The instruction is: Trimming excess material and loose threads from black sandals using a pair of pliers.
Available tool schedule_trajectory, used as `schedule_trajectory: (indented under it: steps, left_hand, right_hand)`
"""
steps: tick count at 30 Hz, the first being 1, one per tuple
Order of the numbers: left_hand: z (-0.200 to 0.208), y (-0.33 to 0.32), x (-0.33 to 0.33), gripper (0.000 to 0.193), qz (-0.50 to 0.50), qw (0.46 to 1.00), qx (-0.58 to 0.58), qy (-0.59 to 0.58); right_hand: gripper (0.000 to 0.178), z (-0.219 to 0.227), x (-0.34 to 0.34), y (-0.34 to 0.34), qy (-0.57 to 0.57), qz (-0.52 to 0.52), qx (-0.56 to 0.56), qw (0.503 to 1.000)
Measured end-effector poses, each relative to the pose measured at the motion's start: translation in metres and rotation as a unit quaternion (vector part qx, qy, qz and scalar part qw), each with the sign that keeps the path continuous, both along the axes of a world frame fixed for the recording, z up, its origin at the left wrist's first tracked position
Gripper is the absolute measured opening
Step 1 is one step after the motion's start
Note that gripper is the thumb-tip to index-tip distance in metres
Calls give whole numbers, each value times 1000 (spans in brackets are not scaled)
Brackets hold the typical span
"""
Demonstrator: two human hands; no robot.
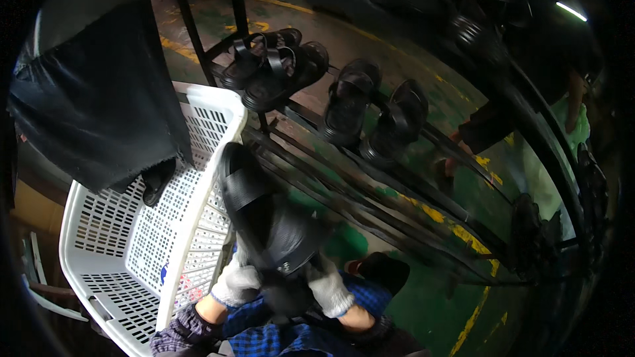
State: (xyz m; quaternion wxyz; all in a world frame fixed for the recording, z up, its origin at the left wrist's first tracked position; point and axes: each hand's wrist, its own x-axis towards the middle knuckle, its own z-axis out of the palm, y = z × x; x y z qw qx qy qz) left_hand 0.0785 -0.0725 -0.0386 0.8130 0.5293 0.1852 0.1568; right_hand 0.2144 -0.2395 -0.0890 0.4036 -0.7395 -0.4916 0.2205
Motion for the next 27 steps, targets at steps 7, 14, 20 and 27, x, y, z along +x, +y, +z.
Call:
schedule_trajectory:
  steps: [7, 14, 20, 27]
  left_hand:
    - [-15, 0, 3, 49, 13, 911, -402, -90]
    - [34, 5, 32, 59, 180, 941, -260, -122]
    - [9, -16, 60, 60, 14, 943, -317, -96]
    - [66, -52, 142, 54, -263, 847, 451, 104]
  right_hand:
    - [41, 119, 31, 37, 30, 8, 160, 987]
    - [26, 69, 13, -5, 20, 175, 138, 975]
    - [62, 45, 15, -45, 410, -152, 107, 893]
    - [37, 37, 72, -84, 518, -301, 446, 665]
